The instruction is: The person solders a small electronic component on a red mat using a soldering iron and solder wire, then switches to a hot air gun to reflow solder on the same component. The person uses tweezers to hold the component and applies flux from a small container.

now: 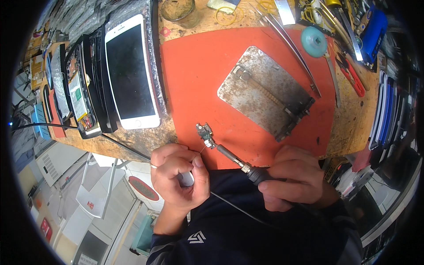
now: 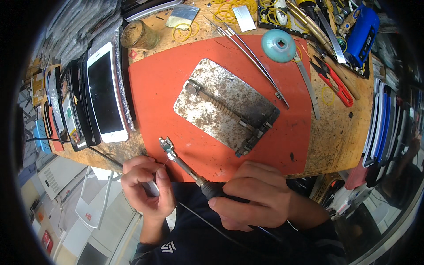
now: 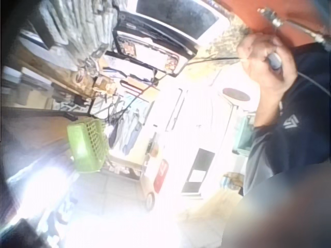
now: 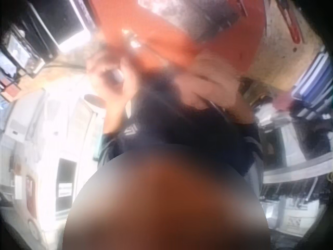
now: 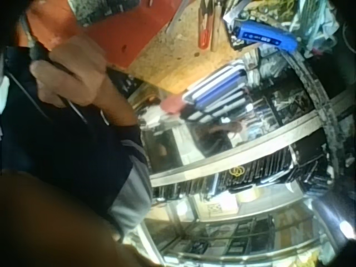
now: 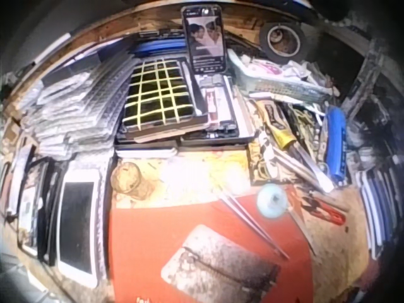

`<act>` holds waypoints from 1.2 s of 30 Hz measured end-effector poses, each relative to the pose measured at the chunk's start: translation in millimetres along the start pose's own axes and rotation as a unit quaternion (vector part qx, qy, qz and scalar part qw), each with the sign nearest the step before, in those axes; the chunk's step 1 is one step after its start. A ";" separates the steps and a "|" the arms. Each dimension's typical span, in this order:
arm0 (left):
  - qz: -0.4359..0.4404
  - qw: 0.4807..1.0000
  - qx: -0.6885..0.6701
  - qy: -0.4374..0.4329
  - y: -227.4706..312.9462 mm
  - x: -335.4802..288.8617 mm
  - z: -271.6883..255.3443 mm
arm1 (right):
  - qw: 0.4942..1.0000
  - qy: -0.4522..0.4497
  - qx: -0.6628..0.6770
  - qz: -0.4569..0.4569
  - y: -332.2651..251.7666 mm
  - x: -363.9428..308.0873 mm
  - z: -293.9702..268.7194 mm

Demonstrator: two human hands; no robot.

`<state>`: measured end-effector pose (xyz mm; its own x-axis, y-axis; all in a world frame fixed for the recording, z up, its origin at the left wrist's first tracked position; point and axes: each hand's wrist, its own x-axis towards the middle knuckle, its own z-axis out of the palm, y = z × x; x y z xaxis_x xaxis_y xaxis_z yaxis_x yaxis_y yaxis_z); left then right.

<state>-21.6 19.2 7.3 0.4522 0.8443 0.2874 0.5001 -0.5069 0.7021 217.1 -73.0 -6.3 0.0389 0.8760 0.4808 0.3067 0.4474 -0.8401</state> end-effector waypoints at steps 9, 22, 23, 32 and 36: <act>-0.009 1.000 0.012 0.002 2.2 1.6 0.2 | 1.000 0.003 -0.009 -0.015 1.8 0.5 3.2; 0.010 0.996 0.087 0.014 2.9 5.3 -3.6 | 1.000 -0.007 -0.021 -0.020 1.9 1.1 3.0; -0.001 0.995 0.102 0.007 4.6 6.7 -3.9 | 1.000 -0.007 -0.022 -0.020 1.9 0.7 2.4; -0.002 0.987 0.157 -0.035 9.2 18.6 -0.5 | 1.000 -0.009 -0.022 -0.015 0.4 1.0 1.8; 0.005 0.986 0.164 -0.042 9.5 19.4 -1.1 | 0.999 -0.003 -0.026 -0.020 1.3 2.1 4.3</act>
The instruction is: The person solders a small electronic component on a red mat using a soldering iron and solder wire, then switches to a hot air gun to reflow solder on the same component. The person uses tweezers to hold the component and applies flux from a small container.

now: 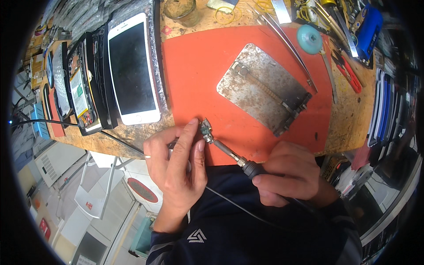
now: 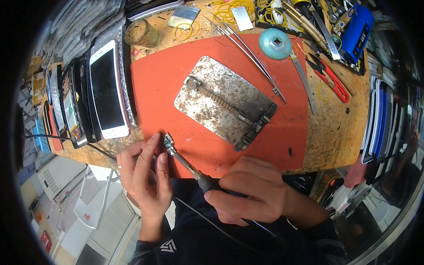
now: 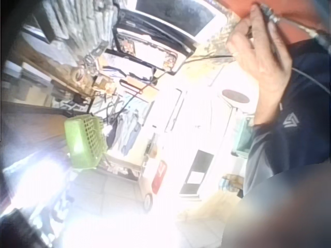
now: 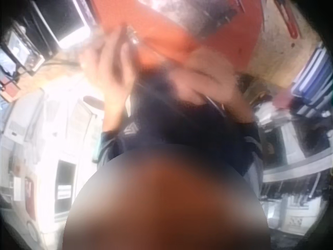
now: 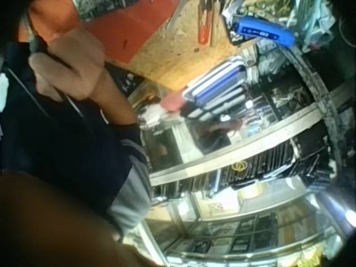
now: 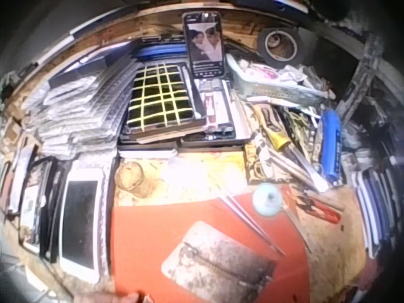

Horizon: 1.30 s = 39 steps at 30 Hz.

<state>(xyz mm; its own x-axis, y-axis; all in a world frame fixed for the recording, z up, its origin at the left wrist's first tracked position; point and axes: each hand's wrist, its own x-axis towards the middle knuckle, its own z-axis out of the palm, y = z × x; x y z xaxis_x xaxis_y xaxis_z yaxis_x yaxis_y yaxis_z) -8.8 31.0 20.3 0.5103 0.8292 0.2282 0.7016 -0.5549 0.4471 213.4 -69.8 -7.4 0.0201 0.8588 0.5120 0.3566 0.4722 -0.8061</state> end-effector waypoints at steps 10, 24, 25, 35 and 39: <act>-0.029 0.999 0.008 -0.026 3.1 10.5 -2.1 | 1.000 0.006 -0.009 -0.009 0.8 0.2 2.5; -0.011 1.000 -0.006 -0.006 1.2 16.9 -0.6 | 1.000 0.000 -0.006 -0.010 -0.5 -0.9 0.9; -0.011 1.000 -0.007 -0.005 1.1 17.0 -0.6 | 1.000 0.002 -0.006 -0.010 -0.3 -0.9 1.3; -0.014 1.000 -0.024 -0.003 -2.1 14.8 -0.6 | 1.000 -0.001 -0.009 -0.010 -0.9 -1.0 0.9; -0.022 0.999 -0.036 -0.002 -3.3 11.8 -1.0 | 1.000 0.008 0.015 -0.019 1.8 -2.7 -2.1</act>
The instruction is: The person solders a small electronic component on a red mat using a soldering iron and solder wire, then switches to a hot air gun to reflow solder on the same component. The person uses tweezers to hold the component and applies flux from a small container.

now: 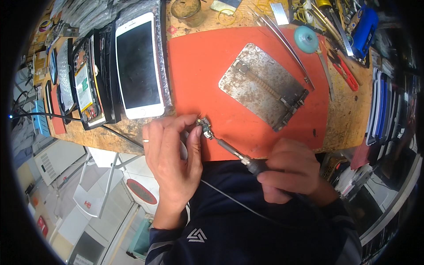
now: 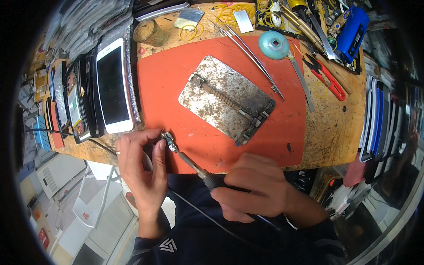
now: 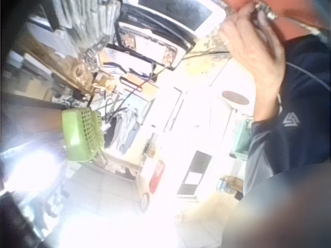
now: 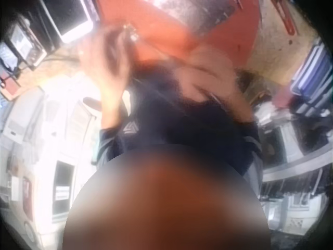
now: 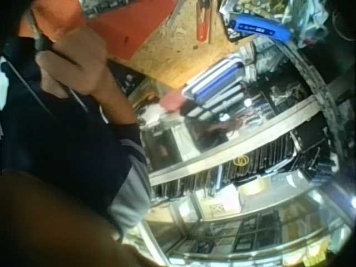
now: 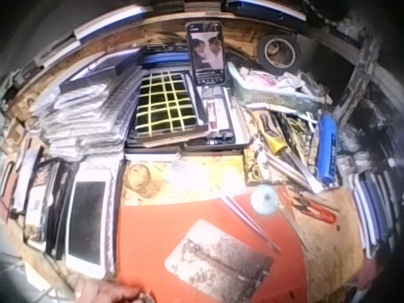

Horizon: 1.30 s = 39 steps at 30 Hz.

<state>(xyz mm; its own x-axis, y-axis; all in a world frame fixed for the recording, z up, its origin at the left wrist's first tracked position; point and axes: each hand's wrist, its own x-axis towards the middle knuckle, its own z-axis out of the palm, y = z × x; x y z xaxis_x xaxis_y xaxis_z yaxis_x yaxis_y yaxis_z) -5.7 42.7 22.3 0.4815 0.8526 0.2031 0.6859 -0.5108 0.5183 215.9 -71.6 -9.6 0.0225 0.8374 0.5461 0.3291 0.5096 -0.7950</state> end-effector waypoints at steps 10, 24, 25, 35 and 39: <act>-0.011 0.999 -0.036 0.023 -5.4 -7.1 2.5 | 0.998 0.019 -0.052 0.019 -8.2 -5.3 -9.1; -0.013 0.999 -0.040 0.033 -7.0 -9.8 4.5 | 0.995 -0.017 -0.092 0.031 -15.1 1.0 -2.7; -0.018 0.998 -0.048 0.034 -6.9 -9.6 5.0 | 0.995 -0.023 -0.092 0.034 -17.1 1.9 -4.9; -0.015 0.999 -0.030 0.032 -7.2 -8.4 5.3 | 0.995 -0.033 -0.083 0.046 -18.8 3.8 -4.9; -0.018 0.999 -0.032 0.036 -8.2 -9.2 5.7 | 0.992 -0.055 -0.113 0.034 -31.4 1.6 -18.8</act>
<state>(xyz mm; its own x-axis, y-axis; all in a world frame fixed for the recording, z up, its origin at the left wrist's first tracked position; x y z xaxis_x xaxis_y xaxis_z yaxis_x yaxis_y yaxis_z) -12.6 38.3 11.5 0.4161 0.8768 0.2411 0.6645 -0.4741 0.5776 223.4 -90.0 21.2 -0.0476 0.8908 0.4519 0.5331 0.4053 -0.7427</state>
